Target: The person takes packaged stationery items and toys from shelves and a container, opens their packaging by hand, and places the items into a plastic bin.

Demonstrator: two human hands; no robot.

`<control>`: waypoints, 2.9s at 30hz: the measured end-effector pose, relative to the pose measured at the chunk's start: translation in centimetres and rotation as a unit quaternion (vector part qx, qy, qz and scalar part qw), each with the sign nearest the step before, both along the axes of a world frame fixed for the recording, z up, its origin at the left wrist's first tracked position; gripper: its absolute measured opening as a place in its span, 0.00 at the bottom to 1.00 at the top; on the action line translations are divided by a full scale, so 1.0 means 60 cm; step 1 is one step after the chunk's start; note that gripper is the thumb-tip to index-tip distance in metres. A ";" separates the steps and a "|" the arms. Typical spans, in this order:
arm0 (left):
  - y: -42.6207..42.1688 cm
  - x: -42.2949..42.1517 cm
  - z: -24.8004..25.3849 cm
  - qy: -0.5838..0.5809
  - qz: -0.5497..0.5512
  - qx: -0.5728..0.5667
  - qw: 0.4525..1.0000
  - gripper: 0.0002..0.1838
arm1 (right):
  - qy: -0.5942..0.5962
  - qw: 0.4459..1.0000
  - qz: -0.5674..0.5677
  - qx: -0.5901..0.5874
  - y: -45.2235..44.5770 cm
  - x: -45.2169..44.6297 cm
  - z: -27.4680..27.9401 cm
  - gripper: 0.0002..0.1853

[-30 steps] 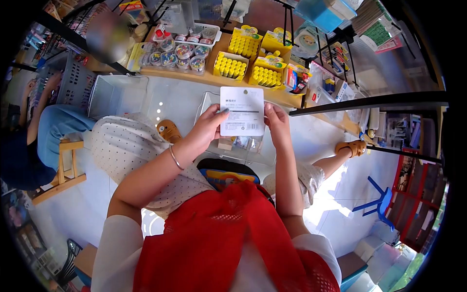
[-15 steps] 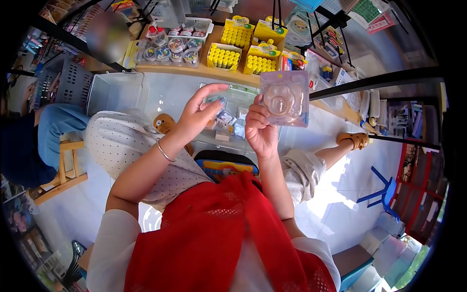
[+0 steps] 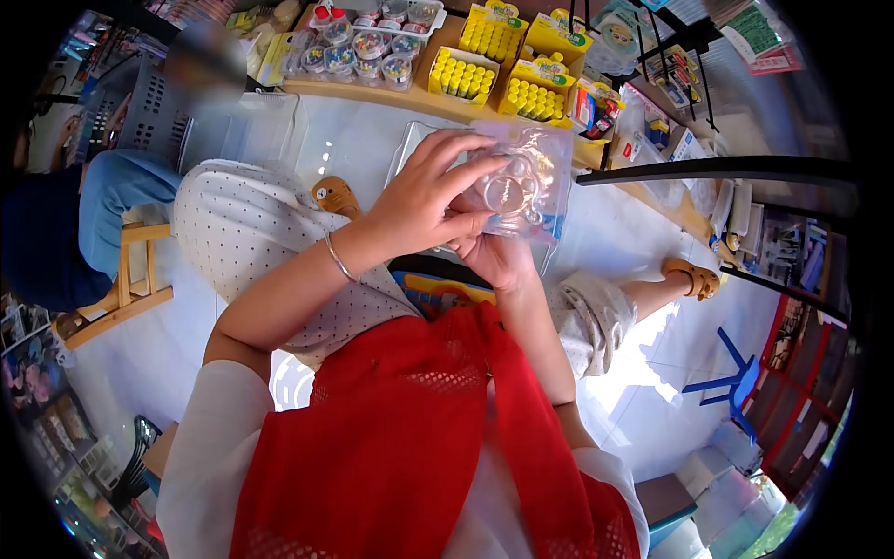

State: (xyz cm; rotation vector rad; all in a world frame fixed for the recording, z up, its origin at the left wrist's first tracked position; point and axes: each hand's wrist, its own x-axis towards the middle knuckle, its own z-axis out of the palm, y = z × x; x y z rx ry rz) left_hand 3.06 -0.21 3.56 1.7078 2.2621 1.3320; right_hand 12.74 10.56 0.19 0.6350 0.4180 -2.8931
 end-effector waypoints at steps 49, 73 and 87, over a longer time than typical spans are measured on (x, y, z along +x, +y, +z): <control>-0.030 -0.071 -0.018 -0.627 0.091 0.106 0.766 0.14 | 0.058 0.985 -0.014 0.161 0.045 0.002 0.030 0.31; -0.037 -0.047 -0.005 -0.603 -0.048 0.102 0.790 0.11 | 0.032 0.956 -0.146 0.251 0.040 0.014 0.052 0.16; -0.037 -0.048 -0.007 -0.622 -0.068 0.113 0.772 0.10 | 0.021 0.993 -0.084 0.075 0.029 0.004 0.050 0.15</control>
